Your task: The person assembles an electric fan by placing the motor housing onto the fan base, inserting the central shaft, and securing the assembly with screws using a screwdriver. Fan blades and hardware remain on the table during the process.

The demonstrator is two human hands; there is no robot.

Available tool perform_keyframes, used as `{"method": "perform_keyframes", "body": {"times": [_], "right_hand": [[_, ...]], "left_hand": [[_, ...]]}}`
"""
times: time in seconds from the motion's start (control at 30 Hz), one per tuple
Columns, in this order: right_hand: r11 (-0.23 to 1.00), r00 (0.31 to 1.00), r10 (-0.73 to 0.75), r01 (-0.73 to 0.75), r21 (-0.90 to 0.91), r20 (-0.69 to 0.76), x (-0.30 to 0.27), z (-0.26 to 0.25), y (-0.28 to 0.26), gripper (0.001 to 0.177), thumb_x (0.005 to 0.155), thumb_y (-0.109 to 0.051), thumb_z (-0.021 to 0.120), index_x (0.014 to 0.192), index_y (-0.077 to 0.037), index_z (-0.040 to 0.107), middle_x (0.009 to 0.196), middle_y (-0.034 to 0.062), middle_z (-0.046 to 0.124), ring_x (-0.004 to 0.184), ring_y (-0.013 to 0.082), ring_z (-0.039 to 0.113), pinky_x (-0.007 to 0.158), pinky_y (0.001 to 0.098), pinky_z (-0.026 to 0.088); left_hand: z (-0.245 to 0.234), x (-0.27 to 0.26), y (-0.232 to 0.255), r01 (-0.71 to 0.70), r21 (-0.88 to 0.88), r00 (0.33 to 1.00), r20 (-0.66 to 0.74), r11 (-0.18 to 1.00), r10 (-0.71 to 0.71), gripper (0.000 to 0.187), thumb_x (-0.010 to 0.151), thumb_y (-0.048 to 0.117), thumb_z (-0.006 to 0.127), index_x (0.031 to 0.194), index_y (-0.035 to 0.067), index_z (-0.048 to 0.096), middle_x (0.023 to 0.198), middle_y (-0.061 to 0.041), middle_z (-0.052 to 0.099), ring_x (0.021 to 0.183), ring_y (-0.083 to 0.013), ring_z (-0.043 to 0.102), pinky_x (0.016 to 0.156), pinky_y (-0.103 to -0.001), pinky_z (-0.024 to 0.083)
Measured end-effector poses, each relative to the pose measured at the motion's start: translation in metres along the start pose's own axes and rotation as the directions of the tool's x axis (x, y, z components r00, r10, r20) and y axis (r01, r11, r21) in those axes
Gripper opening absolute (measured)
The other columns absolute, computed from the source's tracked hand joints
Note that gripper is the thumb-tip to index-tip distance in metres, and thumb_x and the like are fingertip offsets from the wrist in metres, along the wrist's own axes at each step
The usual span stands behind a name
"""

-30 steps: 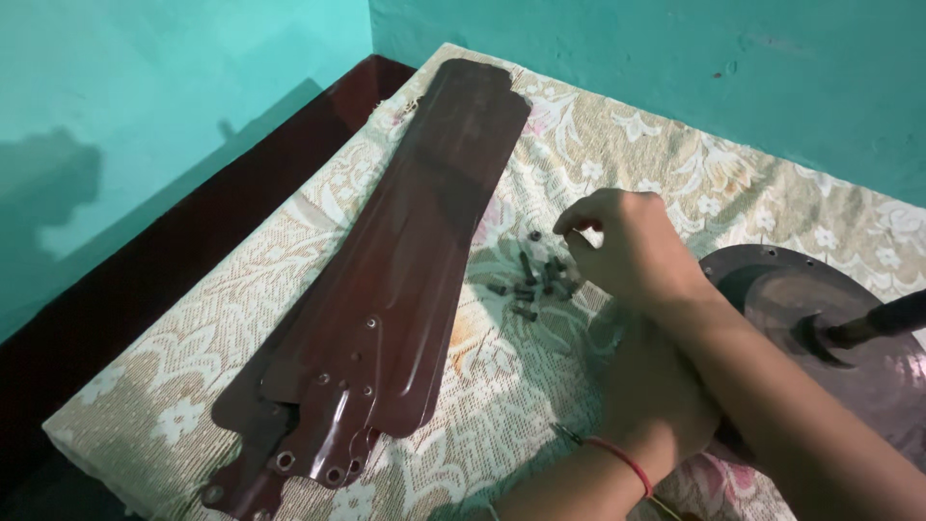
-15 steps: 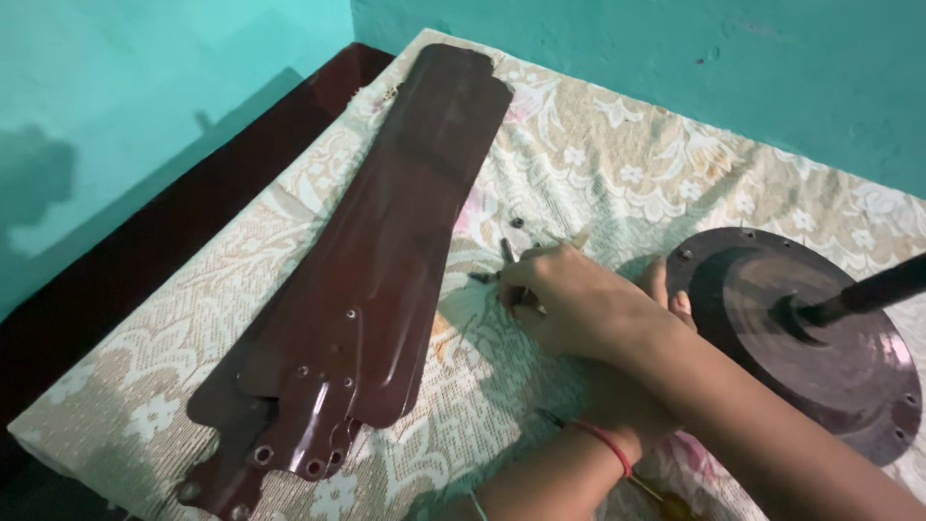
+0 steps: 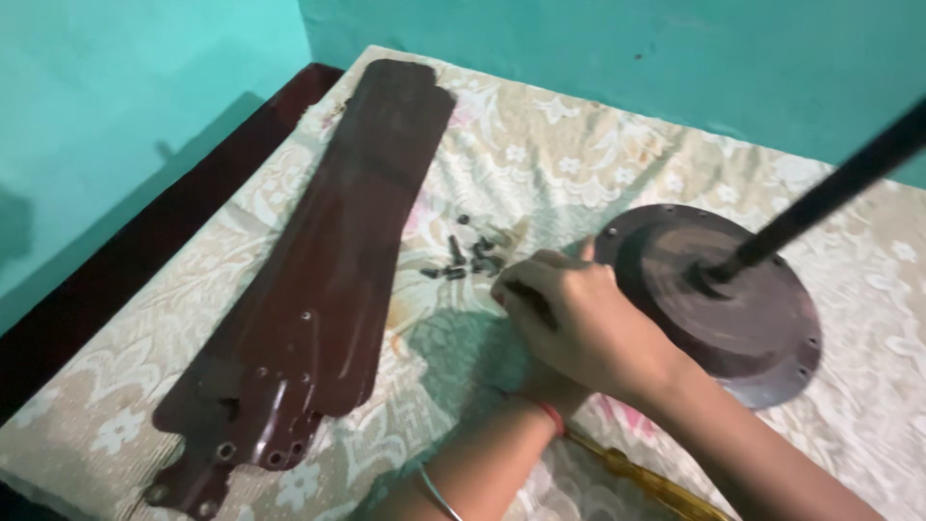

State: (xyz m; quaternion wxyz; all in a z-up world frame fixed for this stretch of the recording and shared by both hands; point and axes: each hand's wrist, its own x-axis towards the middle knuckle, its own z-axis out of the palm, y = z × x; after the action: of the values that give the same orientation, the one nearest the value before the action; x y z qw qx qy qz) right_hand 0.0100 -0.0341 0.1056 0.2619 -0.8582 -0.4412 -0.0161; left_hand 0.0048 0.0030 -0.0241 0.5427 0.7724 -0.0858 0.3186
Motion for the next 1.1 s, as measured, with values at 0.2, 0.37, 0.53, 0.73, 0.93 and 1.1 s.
{"method": "perform_keyframes", "body": {"times": [0.2,0.37,0.53,0.73,0.93,1.1], "right_hand": [[0.984,0.971,0.146,-0.123,0.13,-0.188,-0.065,-0.042,0.016,0.024,0.079,-0.002,0.077,0.102,-0.004,0.077,0.094,0.0082,0.075,0.076,0.0161,0.077,0.066,0.0297,0.062],[0.922,0.9,0.28,-0.156,0.354,-0.334,-0.122,-0.05,0.049,0.018,0.09,0.0,0.073,0.107,0.001,0.076,0.102,0.0085,0.068,0.083,0.014,0.069,0.067,0.0276,0.058],[0.919,0.837,0.345,-0.21,0.333,-0.424,-0.159,-0.052,0.083,0.038,0.083,-0.004,0.076,0.12,-0.001,0.069,0.093,0.0018,0.076,0.08,0.0081,0.074,0.069,0.0243,0.061],[0.943,0.837,0.285,-0.16,0.291,-0.467,-0.166,-0.039,0.098,0.017,0.085,-0.009,0.084,0.101,-0.004,0.079,0.08,0.0051,0.077,0.067,0.0095,0.071,0.061,0.0255,0.059],[0.949,0.846,0.264,-0.143,0.28,-0.464,-0.17,-0.038,0.096,0.021,0.083,-0.01,0.083,0.104,-0.009,0.081,0.09,0.0041,0.078,0.068,0.0067,0.073,0.06,0.0235,0.06],[0.891,0.836,0.33,-0.123,0.437,-0.439,-0.169,-0.038,0.103,0.02,0.086,-0.01,0.081,0.105,-0.008,0.081,0.093,0.0063,0.081,0.073,0.0082,0.074,0.064,0.0247,0.062]], "left_hand": [[-0.002,0.012,0.0,0.258,-0.096,0.965,0.066,0.962,-0.252,0.053,0.106,0.031,0.043,0.153,0.007,0.038,0.132,-0.023,0.062,0.113,-0.0406,0.063,0.093,-0.048,0.051],[-0.006,0.024,0.01,0.22,0.287,0.975,-0.076,0.932,-0.207,0.046,0.106,0.035,0.041,0.142,0.011,0.055,0.129,-0.02,0.068,0.114,-0.0409,0.066,0.094,-0.05,0.052],[-0.009,0.026,0.01,0.211,0.289,0.977,-0.062,0.934,-0.202,0.047,0.105,0.036,0.041,0.142,0.011,0.054,0.127,-0.02,0.069,0.107,-0.0429,0.068,0.088,-0.051,0.053],[-0.024,0.029,0.025,0.157,0.405,0.986,-0.014,0.901,-0.166,0.043,0.104,0.036,0.052,0.136,0.009,0.058,0.118,-0.024,0.069,0.103,-0.0451,0.067,0.086,-0.052,0.053],[-0.039,0.027,0.062,-0.284,0.489,0.902,-0.156,0.825,0.403,0.01,0.094,0.015,0.068,0.095,0.005,0.064,0.098,-0.019,0.065,0.09,-0.0345,0.067,0.075,-0.043,0.053],[-0.034,0.018,0.086,-0.326,0.28,0.945,0.134,0.903,0.299,0.034,0.093,0.016,0.072,0.061,0.007,0.062,0.058,-0.004,0.059,0.047,-0.0165,0.055,0.045,-0.033,0.038]]}}
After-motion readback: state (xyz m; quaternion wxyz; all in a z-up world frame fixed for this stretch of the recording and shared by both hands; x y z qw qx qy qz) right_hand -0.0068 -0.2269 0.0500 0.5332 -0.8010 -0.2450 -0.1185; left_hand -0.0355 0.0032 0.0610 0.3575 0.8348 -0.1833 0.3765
